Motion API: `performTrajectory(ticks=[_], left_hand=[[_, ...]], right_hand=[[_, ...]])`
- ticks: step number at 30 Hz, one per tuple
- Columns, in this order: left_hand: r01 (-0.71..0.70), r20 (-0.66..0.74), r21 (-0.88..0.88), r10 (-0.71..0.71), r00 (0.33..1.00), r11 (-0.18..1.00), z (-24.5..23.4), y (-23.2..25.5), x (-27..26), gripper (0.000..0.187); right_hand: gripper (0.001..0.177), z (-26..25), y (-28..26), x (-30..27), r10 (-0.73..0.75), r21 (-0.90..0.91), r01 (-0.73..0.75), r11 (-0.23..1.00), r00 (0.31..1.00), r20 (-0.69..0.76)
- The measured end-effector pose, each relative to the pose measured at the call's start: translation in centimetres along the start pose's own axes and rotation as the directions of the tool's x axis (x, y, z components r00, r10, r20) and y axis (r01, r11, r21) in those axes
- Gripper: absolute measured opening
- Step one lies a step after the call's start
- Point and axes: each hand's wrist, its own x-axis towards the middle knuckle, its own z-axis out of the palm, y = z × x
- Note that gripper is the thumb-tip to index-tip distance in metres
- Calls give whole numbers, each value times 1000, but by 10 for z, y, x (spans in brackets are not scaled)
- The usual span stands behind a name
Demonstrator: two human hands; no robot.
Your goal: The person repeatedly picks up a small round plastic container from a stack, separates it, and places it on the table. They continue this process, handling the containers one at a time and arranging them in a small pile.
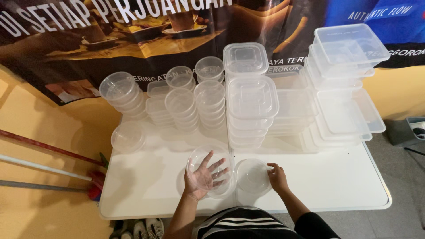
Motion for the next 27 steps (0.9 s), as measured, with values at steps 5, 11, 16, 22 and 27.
performTrajectory(ticks=[5,11,16,22,27], left_hand=[[24,-14,-22,-24,1000,999,-6,-1,1,86],[50,13,-43,-49,999,998,-19,-4,4,88],[55,40,33,-56,998,998,-16,-7,10,88],[9,-5,261,-8,1000,965,-14,-12,16,90],[-53,-263,606,263,928,794,-64,-14,21,82]], right_hand=[[35,5,4,1,41,-7,-41,999,999,8],[40,7,-1,0,-134,-34,131,991,980,-145],[36,0,-62,-25,-171,427,108,898,979,113],[44,-27,-146,-74,-259,524,4,852,873,414],[45,-17,-150,-73,-249,448,51,893,884,396]])
